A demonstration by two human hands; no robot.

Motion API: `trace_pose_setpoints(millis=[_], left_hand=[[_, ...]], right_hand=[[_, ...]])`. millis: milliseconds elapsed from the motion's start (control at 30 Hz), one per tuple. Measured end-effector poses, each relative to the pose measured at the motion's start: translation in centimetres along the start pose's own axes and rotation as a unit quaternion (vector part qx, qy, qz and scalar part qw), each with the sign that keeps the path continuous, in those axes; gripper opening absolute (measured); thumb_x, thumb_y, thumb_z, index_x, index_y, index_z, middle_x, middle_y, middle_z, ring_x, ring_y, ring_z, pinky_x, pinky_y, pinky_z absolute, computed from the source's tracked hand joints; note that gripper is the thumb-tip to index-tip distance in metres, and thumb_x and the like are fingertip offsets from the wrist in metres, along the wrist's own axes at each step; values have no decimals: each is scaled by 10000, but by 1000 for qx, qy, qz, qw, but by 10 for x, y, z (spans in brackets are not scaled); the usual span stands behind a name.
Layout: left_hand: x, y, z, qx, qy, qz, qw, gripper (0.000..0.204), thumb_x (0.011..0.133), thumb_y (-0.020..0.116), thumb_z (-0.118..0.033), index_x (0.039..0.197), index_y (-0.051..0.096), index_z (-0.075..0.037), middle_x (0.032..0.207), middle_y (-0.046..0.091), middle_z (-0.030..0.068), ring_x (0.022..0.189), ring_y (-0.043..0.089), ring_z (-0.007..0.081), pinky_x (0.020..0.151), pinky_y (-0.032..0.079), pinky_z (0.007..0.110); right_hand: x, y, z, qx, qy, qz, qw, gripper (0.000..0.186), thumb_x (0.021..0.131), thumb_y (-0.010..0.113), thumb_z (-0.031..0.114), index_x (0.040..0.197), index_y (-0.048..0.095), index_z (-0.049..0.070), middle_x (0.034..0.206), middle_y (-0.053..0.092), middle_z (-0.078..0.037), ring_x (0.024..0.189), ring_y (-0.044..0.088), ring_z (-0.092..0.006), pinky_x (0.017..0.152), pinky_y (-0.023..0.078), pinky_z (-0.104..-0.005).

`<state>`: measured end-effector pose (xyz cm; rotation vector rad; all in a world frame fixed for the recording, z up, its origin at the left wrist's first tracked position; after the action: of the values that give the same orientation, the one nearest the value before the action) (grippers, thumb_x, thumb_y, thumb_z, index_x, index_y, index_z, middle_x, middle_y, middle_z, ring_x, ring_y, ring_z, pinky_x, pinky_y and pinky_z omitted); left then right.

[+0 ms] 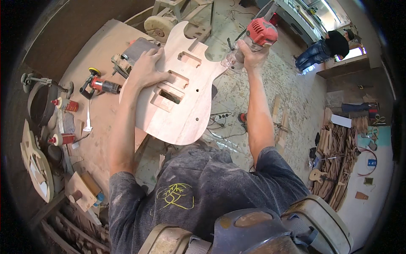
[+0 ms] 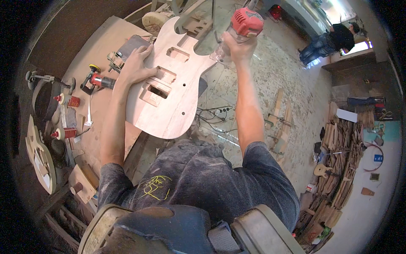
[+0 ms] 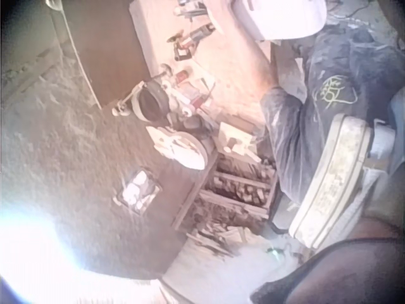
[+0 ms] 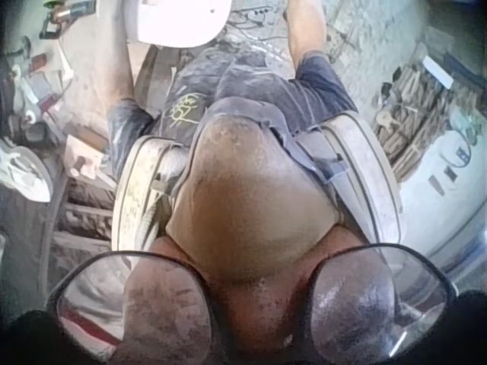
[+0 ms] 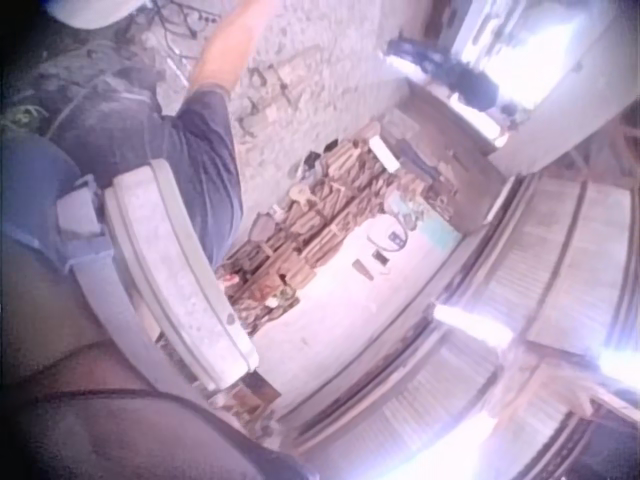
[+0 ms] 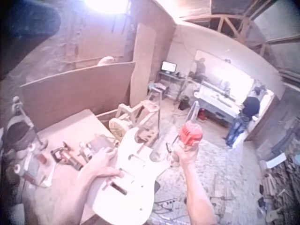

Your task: The person uses a handheld router to shape the edges and interior cavities of a wooden guitar body on a workbench.

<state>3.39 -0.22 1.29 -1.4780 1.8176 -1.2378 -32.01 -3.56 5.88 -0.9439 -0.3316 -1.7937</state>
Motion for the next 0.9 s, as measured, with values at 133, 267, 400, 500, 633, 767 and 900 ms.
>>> trace_pose_setpoints(millis=[133, 267, 400, 500, 633, 767, 900], left_hand=[[-1, 2, 5, 9, 4, -6, 1000, 1031, 581, 800, -481, 1434, 527, 30, 1413, 540, 235, 1308, 506, 379, 1098, 435, 419], [-2, 0, 0, 0, -3, -5, 1000, 1030, 576, 798, -473, 1432, 529, 32, 1402, 544, 228, 1306, 508, 371, 1099, 431, 417], [-1, -1, -3, 3, -2, -6, 1000, 989, 592, 777, -433, 1429, 530, 33, 1395, 547, 228, 1305, 504, 370, 1108, 419, 409], [-2, -3, -2, 4, 1, -7, 1000, 962, 603, 760, -407, 1426, 531, 35, 1394, 549, 227, 1304, 501, 372, 1113, 413, 403], [-2, -4, -4, 5, 4, -7, 1000, 948, 599, 740, -376, 1426, 529, 37, 1387, 550, 233, 1297, 503, 374, 1111, 412, 397], [-2, -7, -10, 2, -12, 1, 1000, 950, 589, 728, -361, 1428, 528, 37, 1371, 558, 234, 1289, 508, 370, 1105, 416, 394], [-4, -5, -7, -11, -16, 12, 1000, 958, 590, 723, -351, 1458, 510, -7, 1371, 540, 247, 1297, 495, 387, 1105, 402, 424]], right_hand=[[7, 1, -6, 14, 17, 35, 999, 627, 731, 894, 201, 1224, 550, 22, 1055, 677, -69, 912, 665, -188, 843, 537, -345], [13, 2, -15, 36, -2, 37, 999, 640, 734, 894, 188, 1240, 542, 17, 1051, 685, -75, 908, 670, -190, 843, 540, -344], [20, 5, -38, 89, -9, 54, 995, 599, 754, 873, 138, 1237, 544, 7, 1044, 694, -88, 904, 687, -193, 825, 564, -350], [25, 5, -48, 111, -7, 85, 990, 559, 764, 856, 108, 1223, 556, 2, 1039, 699, -94, 903, 695, -193, 811, 577, -351], [32, 6, -56, 136, -2, 140, 981, 512, 768, 829, 74, 1206, 575, -1, 1028, 703, -99, 906, 695, -192, 810, 577, -345], [37, 7, -62, 160, 8, 176, 971, 504, 770, 807, 58, 1212, 572, -1, 1026, 702, -102, 908, 693, -193, 815, 573, -347], [41, 11, -65, 190, 11, 196, 962, 505, 769, 798, 77, 1213, 570, 3, 1017, 700, -106, 906, 692, -204, 825, 570, -361]])
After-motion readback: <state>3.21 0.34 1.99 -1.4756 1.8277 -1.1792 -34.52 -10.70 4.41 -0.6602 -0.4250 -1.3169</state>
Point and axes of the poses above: each hand's wrist, its own x-axis towards the middle knuckle, its own y-axis out of the palm, z = x × y, the point moved 1 cm from there along x, towards the middle knuckle
